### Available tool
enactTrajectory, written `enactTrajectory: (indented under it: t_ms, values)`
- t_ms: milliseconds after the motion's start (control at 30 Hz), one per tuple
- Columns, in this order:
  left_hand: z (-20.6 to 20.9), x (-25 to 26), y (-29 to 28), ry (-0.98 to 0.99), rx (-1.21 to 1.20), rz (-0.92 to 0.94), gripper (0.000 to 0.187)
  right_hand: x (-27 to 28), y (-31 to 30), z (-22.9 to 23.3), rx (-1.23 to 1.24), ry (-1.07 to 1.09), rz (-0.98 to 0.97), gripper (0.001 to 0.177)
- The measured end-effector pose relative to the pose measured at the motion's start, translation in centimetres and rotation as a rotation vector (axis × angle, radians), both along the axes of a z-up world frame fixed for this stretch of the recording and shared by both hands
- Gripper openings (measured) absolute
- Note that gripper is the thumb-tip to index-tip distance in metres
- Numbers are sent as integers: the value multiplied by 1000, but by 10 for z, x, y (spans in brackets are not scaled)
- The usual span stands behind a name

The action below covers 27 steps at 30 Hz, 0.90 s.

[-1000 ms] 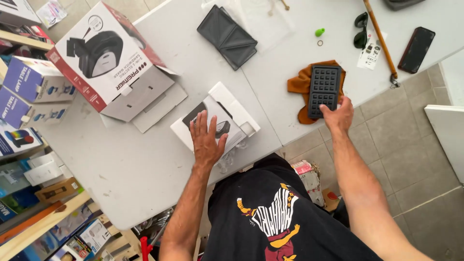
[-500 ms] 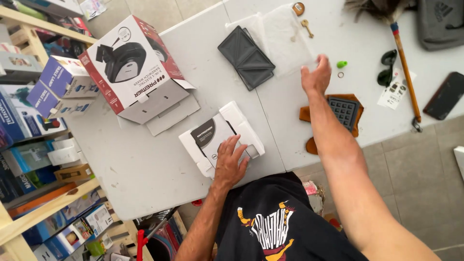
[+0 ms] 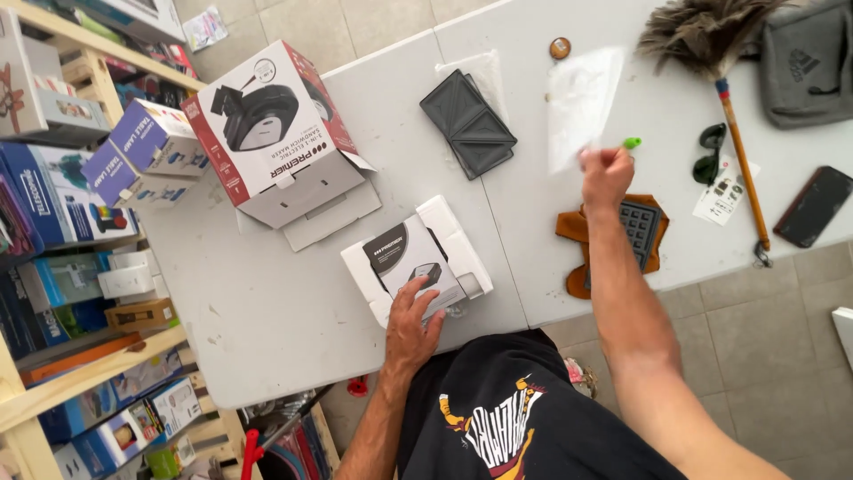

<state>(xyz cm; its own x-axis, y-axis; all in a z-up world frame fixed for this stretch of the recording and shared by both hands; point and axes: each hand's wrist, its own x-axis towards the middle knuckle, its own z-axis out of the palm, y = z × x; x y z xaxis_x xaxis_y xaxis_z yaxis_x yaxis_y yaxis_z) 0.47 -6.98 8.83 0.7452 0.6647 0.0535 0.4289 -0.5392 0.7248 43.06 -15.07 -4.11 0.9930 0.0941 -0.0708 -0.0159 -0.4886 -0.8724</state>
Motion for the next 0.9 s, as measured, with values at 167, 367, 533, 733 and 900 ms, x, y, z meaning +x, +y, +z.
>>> enactTrajectory:
  t_ms: [167, 367, 533, 733, 900]
  values:
    - [-5, 29, -3, -91, -34, -96, 37, -133, -31, 101, 227, 247, 177, 32]
    - [21, 41, -21, -92, -112, -113, 54, -229, -56, 103, 722, 528, 333, 45]
    - [46, 21, -13, -120, -192, -10, 30, -217, -57, 109, 773, 522, 589, 44]
    - [45, 28, -47, -122, -290, 47, 13, -193, -73, 134, 753, 627, 750, 40]
    - [57, 78, -72, -209, -254, 20, 67, -154, -82, 109, 787, 612, 683, 42]
